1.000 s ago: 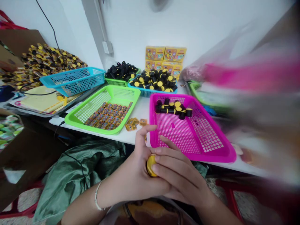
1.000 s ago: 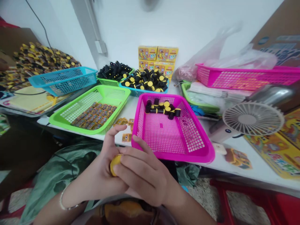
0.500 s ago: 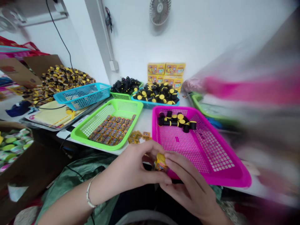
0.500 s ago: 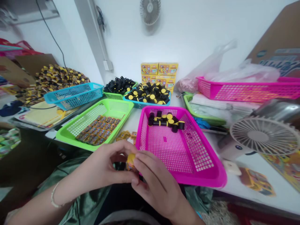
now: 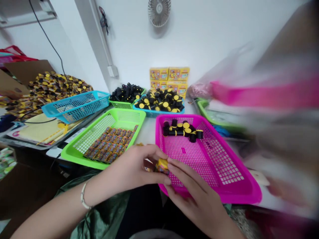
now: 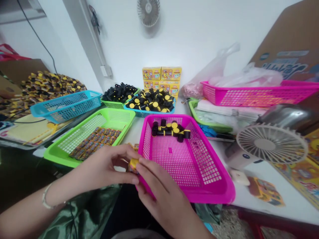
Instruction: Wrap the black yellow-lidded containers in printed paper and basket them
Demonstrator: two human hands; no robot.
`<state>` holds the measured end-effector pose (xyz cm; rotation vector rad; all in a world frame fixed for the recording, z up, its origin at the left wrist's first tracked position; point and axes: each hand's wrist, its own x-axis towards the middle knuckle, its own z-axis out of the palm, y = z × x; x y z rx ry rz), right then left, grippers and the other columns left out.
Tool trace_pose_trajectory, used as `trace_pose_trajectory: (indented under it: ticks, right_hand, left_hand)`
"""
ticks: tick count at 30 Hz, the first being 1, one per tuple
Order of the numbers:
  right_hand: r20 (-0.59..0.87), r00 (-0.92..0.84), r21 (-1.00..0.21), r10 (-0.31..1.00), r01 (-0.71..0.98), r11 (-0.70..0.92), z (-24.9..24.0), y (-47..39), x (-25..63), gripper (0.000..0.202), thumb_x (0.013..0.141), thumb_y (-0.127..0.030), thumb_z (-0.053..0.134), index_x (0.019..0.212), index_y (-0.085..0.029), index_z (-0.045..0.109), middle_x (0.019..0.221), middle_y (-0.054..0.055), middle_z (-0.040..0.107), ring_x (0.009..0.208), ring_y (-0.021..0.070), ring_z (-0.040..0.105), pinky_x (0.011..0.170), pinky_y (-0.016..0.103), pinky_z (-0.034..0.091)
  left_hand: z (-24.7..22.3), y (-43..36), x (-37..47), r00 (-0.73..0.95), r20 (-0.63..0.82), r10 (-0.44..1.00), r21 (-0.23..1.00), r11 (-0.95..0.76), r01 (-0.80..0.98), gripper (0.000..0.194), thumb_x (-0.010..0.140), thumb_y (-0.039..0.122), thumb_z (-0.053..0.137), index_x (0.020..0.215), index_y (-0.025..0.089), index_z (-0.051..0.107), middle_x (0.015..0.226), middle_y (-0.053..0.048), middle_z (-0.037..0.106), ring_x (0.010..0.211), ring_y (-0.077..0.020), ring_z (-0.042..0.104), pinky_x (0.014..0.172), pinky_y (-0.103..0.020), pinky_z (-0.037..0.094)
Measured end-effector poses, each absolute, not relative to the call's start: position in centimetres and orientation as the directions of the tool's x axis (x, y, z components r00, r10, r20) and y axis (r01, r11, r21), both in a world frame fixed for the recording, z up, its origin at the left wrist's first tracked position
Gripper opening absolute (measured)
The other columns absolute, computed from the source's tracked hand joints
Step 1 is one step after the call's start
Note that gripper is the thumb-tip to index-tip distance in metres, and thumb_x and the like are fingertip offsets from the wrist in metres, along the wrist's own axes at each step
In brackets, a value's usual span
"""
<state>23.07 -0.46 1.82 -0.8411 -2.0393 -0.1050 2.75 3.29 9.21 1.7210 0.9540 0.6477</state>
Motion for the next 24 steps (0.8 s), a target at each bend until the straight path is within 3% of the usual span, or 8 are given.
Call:
trace_pose_trajectory:
  ticks: [3, 7, 11, 14, 16, 19, 21, 24]
  right_hand:
    - [0.772, -0.358, -0.212, 0.525, 0.633, 0.744, 2.1, -0.3, 22.8, 0.038, 0.098, -0.019, 0.06, 0.135, -0.014, 0.056, 0.122, 0.01, 0.072, 0.122, 0.017, 0.067, 0.111, 0.025, 0.051]
    - [0.803, -0.285, -0.247, 0.523, 0.639, 0.728, 2.0, -0.2, 22.6, 0.041, 0.096, -0.015, 0.062, 0.136, -0.018, 0.054, 0.121, 0.006, 0.072, 0.119, 0.0152, 0.067, 0.111, 0.023, 0.051]
    - [0.75, -0.216, -0.4, 0.626, 0.605, 0.688, 2.0, -0.4, 23.8, 0.056, 0.093, -0.024, 0.068, 0.145, -0.024, 0.046, 0.132, 0.009, 0.066, 0.123, 0.0215, 0.066, 0.101, 0.032, 0.061]
    - [0.705, -0.129, -0.485, 0.697, 0.63, 0.607, 2.9, 0.0, 26.4, 0.057, 0.091, -0.026, 0.069, 0.144, -0.032, 0.048, 0.141, 0.01, 0.06, 0.126, 0.0289, 0.065, 0.1, 0.047, 0.061]
    - [0.688, -0.152, -0.411, 0.709, 0.725, 0.553, 3.7, 1.3, 28.8, 0.042, 0.092, -0.027, 0.067, 0.134, -0.032, 0.058, 0.136, 0.009, 0.063, 0.122, 0.0309, 0.066, 0.101, 0.053, 0.059]
    - [0.505, -0.32, -0.294, 0.802, 0.81, 0.508, 4.2, 5.4, 32.0, 0.029, 0.093, -0.032, 0.063, 0.12, -0.023, 0.068, 0.123, 0.012, 0.069, 0.11, 0.0309, 0.071, 0.099, 0.052, 0.059]
    - [0.33, -0.383, -0.269, 0.863, 0.838, 0.475, 4.0, 9.2, 33.4, 0.026, 0.089, -0.025, 0.065, 0.114, -0.02, 0.071, 0.118, 0.014, 0.071, 0.11, 0.0314, 0.071, 0.101, 0.052, 0.056]
    - [0.229, -0.396, -0.246, 0.889, 0.861, 0.446, 3.1, 14.6, 33.9, 0.02, 0.081, -0.019, 0.076, 0.101, -0.017, 0.074, 0.108, 0.012, 0.074, 0.105, 0.0295, 0.071, 0.097, 0.048, 0.057]
  left_hand:
    - [9.4, 4.1, 2.8, 0.561, -0.008, 0.828, 0.947, -0.174, 0.27, 0.025, 0.077, 0.028, 0.083, 0.089, 0.018, 0.064, 0.088, -0.001, 0.072, 0.08, -0.0189, 0.074, 0.071, -0.028, 0.06]
    - [9.2, 3.7, 3.5, 0.561, 0.041, 0.827, 0.943, -0.218, 0.252, 0.024, 0.078, 0.031, 0.083, 0.091, 0.018, 0.067, 0.086, 0.0, 0.074, 0.079, -0.0179, 0.074, 0.071, -0.027, 0.059]
    - [9.9, 4.6, 2.7, 0.54, 0.047, 0.841, 0.889, -0.282, 0.361, 0.027, 0.079, 0.033, 0.081, 0.099, 0.02, 0.069, 0.091, -0.001, 0.077, 0.083, -0.0184, 0.075, 0.073, -0.026, 0.06]
    - [10.9, 8.9, 0.2, 0.392, 0.053, 0.919, 0.667, -0.325, 0.671, 0.033, 0.083, 0.042, 0.077, 0.108, 0.022, 0.069, 0.094, 0.0, 0.078, 0.085, -0.0189, 0.075, 0.076, -0.027, 0.06]
    - [11.1, 13.3, -2.1, 0.253, 0.043, 0.967, 0.432, -0.246, 0.867, 0.036, 0.085, 0.044, 0.075, 0.112, 0.021, 0.069, 0.105, -0.003, 0.076, 0.095, -0.022, 0.073, 0.087, -0.032, 0.058]
    - [9.9, 19.6, -5.0, 0.163, -0.061, 0.985, 0.291, -0.138, 0.947, 0.028, 0.09, 0.032, 0.073, 0.11, 0.014, 0.069, 0.112, -0.009, 0.072, 0.102, -0.0259, 0.069, 0.092, -0.044, 0.057]
    - [8.3, 22.3, -6.1, 0.147, -0.153, 0.977, 0.232, -0.109, 0.967, 0.029, 0.096, 0.032, 0.067, 0.118, 0.015, 0.065, 0.119, -0.009, 0.068, 0.103, -0.0242, 0.068, 0.089, -0.045, 0.059]
    - [5.8, 23.8, -6.5, 0.162, -0.227, 0.96, 0.183, -0.121, 0.976, 0.033, 0.097, 0.034, 0.064, 0.126, 0.016, 0.062, 0.125, -0.01, 0.066, 0.105, -0.0245, 0.068, 0.088, -0.045, 0.059]
